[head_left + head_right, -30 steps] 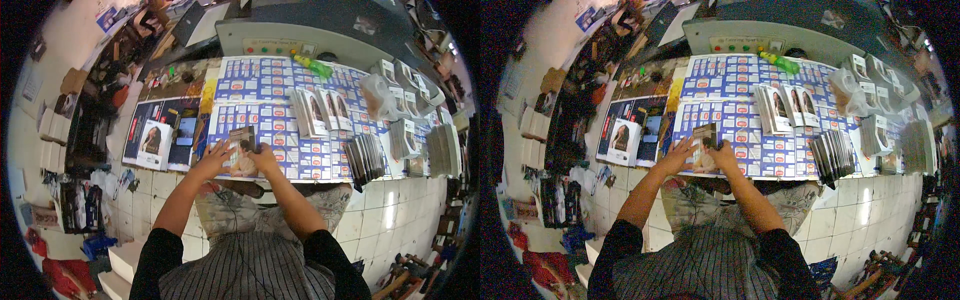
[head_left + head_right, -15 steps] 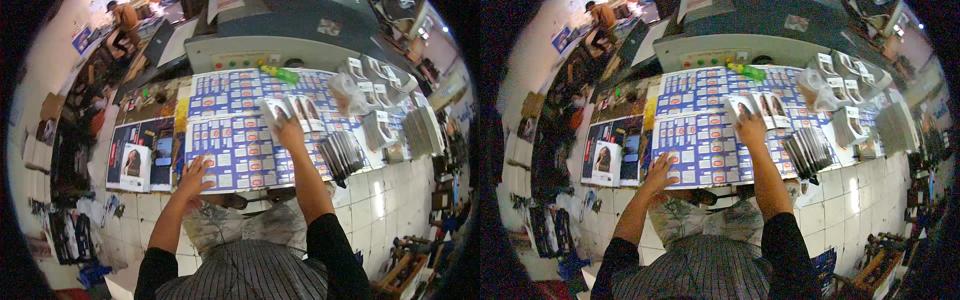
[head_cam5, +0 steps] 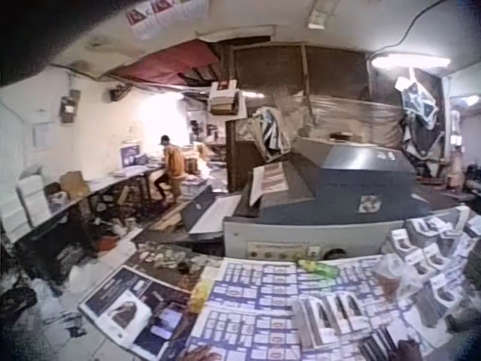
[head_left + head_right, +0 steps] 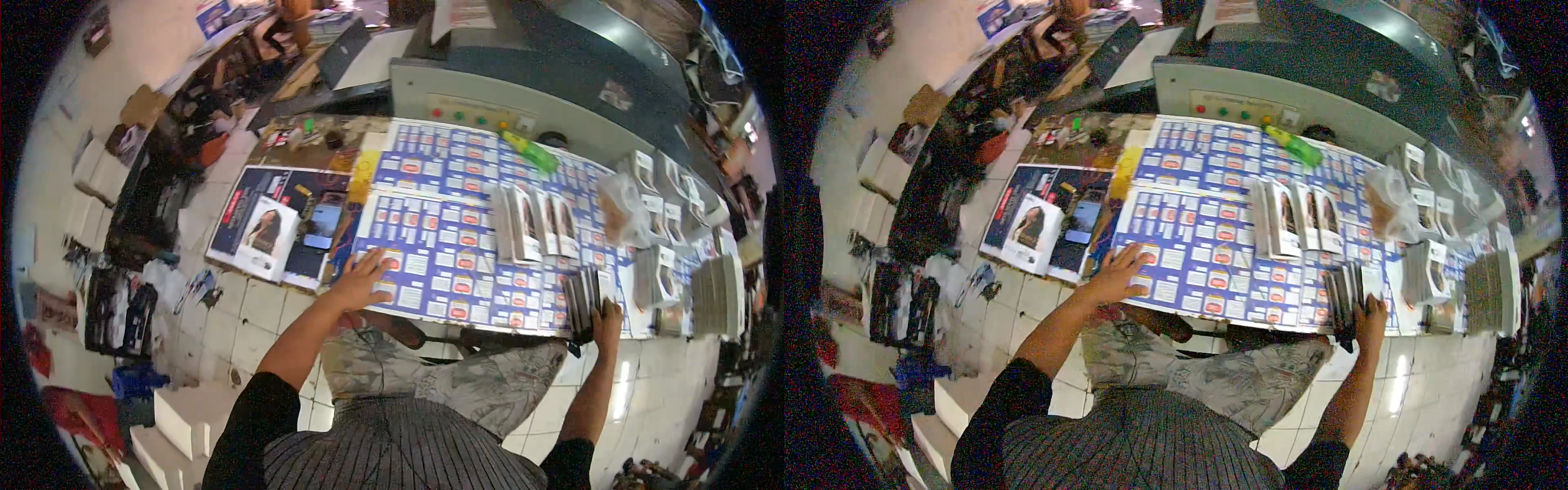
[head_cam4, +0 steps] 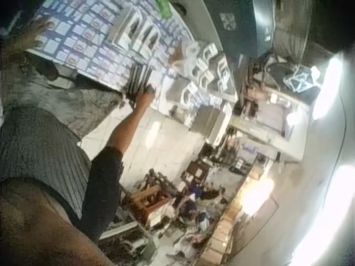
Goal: The person picks up paper pamphlets one at a time from a stack on a table, folds them by hand, and places them into a separate organized pile.
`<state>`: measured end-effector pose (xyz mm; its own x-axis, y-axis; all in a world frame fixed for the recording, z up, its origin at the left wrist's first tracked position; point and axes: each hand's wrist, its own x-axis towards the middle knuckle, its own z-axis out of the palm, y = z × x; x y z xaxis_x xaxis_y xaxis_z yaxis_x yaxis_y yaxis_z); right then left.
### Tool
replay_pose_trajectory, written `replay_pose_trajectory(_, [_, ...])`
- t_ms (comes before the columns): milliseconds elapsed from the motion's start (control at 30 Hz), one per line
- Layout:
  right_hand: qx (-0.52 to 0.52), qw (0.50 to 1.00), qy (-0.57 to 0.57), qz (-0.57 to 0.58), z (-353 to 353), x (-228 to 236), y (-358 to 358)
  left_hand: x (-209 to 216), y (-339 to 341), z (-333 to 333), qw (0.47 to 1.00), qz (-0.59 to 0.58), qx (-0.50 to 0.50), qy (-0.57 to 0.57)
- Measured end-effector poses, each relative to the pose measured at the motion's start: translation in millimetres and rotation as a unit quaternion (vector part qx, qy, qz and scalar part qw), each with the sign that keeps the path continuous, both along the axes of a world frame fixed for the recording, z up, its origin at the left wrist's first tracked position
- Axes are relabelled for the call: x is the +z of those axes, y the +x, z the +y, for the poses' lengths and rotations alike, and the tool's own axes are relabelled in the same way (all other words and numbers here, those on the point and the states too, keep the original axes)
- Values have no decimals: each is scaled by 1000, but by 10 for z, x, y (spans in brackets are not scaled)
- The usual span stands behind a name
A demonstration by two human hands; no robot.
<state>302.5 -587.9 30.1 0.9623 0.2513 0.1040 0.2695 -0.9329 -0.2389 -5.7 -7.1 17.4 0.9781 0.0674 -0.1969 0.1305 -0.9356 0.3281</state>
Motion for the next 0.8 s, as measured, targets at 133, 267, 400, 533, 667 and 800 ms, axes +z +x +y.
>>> replay_pose_trajectory(133, [66, 992, 59, -92, 428, 387, -518, -27, 15, -173, 997, -49, 45, 27])
replay_pose_trajectory(267, [57, 973, 222, -30, 1419, 307, -986, 21, 220, -774, 994, -85, 24, -59])
replay_pose_trajectory(400, [376, 898, 224, 46, 2785, 392, -1908, 288, 325, -1446, 769, -96, 147, -614])
replay_pose_trajectory(533, [351, 912, 207, 46, 3019, 127, -1847, 30, 141, -1111, 705, -175, 359, -586])
replay_pose_trajectory(667, [292, 953, 80, -22, 2884, -312, -1412, 84, -111, -848, 684, -166, 394, -592])
replay_pose_trajectory(800, [289, 953, 95, 3, 3224, -178, -1090, 155, -99, -857, 674, -158, 332, -641])
